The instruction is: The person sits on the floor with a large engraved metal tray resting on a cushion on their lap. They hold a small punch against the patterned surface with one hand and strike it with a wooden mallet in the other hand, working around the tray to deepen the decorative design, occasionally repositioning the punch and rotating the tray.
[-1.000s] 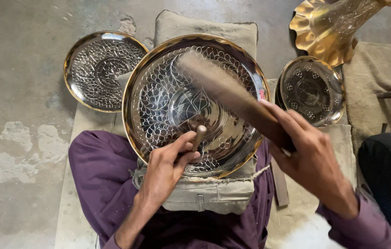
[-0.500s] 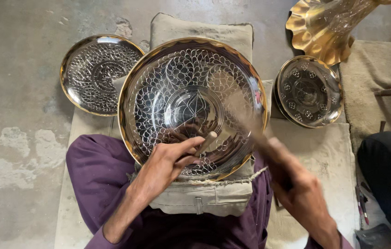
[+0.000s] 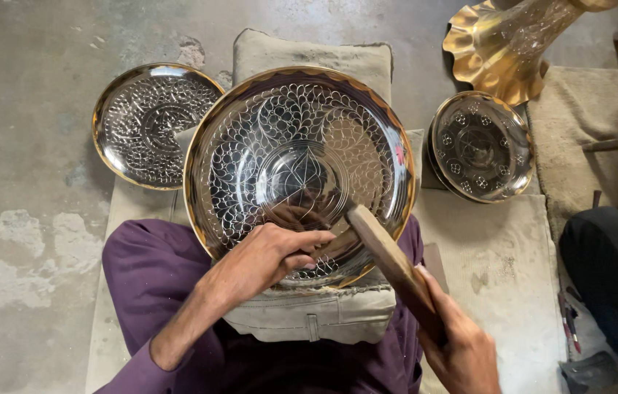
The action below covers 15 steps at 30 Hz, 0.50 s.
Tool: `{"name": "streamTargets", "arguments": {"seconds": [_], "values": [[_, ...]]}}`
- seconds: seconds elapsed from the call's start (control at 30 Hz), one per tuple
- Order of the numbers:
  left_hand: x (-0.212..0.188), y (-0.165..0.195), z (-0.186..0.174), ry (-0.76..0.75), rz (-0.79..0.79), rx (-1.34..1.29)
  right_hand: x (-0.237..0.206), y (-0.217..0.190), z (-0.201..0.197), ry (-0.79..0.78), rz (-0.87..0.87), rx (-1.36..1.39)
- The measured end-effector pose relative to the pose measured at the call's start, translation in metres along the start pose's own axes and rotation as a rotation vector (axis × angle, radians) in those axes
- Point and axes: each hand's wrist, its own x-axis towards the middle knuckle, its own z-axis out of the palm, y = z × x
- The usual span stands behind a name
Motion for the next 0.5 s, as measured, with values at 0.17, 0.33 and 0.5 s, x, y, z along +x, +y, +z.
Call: {"name": "streamTargets", "arguments": {"seconds": [0.17,0.33,0.5], "values": [[0.005,-0.004,0.002,0.157,0.373,-0.032,-0.015,0.043,0.036,0.124,-0.459,0.344],[0.006,-0.003,-0.004,-0.087,0.216,0.069,-0.049,0.077,0.09,0.262,-0.137,0.417],[0.013,0.001,-0.002,-0.132,0.235,0.077,-0.072,0.113,0.136,0.274,-0.046,0.356]]}}
